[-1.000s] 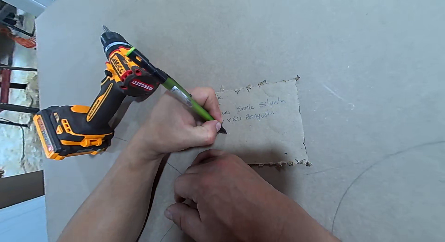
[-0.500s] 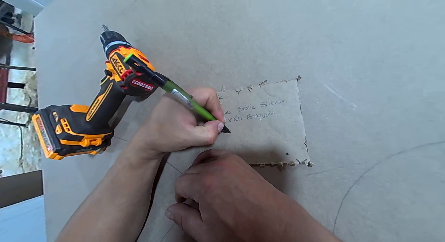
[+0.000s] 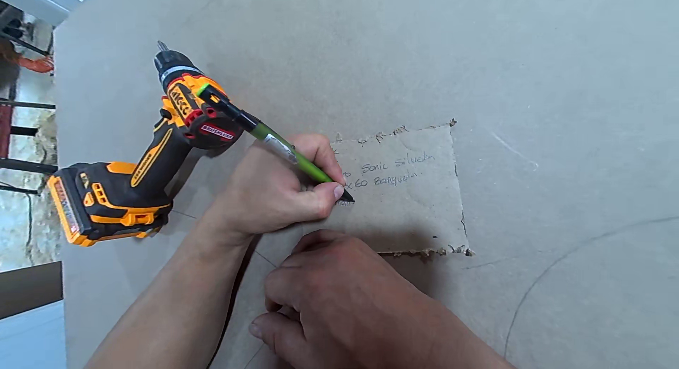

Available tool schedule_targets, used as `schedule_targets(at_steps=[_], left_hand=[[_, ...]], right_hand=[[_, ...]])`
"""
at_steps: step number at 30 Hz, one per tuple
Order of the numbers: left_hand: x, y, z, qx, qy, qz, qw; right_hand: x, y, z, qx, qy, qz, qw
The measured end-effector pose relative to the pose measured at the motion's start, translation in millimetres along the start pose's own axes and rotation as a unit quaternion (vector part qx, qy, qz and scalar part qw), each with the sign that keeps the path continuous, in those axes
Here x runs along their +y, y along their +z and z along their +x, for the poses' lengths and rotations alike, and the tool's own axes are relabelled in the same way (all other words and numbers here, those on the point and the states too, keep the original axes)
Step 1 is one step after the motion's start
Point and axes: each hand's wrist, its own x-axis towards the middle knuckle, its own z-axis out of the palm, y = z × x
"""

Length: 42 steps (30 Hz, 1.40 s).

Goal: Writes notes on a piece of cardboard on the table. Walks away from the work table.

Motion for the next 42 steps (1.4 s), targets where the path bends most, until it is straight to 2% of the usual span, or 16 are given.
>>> schedule_targets(at_steps=[7, 13, 17, 21, 25, 29, 33, 38, 42], left_hand=[[7.6, -4.1, 8.7, -0.033, -0.023, -0.017, 0.999], [9.5, 11.2, 43.8, -0.101, 0.051, -0.025, 0.993], [7.9, 14.1, 41.7, -0.068, 0.057, 0.003, 0.996], [11.3, 11.4, 40.5, -0.115, 0.037, 0.008, 0.993], [9.4, 16.1, 39.9, -0.060, 0.043, 0.017, 0.997], [12.0, 16.5, 39.0, -0.090, 0.038, 0.009, 0.995], [11.1, 16.4, 39.8, -0.089, 0.036, 0.008, 0.995], [10.6, 17.4, 39.5, -0.062, 0.032, 0.007, 0.998], [10.5, 14.6, 39.4, -0.088, 0.038, 0.015, 0.995]], right_hand=[[0.4, 1.5, 0.9, 0.010, -0.002, -0.004, 1.000], [-1.7, -0.6, 0.8, -0.005, 0.011, -0.005, 1.000], [-0.2, -2.6, 0.7, -0.014, 0.006, -0.003, 1.000], [-0.6, -3.6, 0.2, -0.020, 0.010, 0.007, 1.000], [1.1, -1.3, -0.8, 0.000, -0.007, 0.002, 1.000], [-0.3, -1.7, -1.1, -0.003, -0.003, 0.003, 1.000], [-1.0, -3.9, -0.7, -0.015, 0.003, 0.007, 1.000], [0.9, -0.8, -0.9, 0.007, -0.008, -0.001, 1.000], [-0.1, -2.2, -0.4, -0.011, 0.000, 0.004, 1.000]])
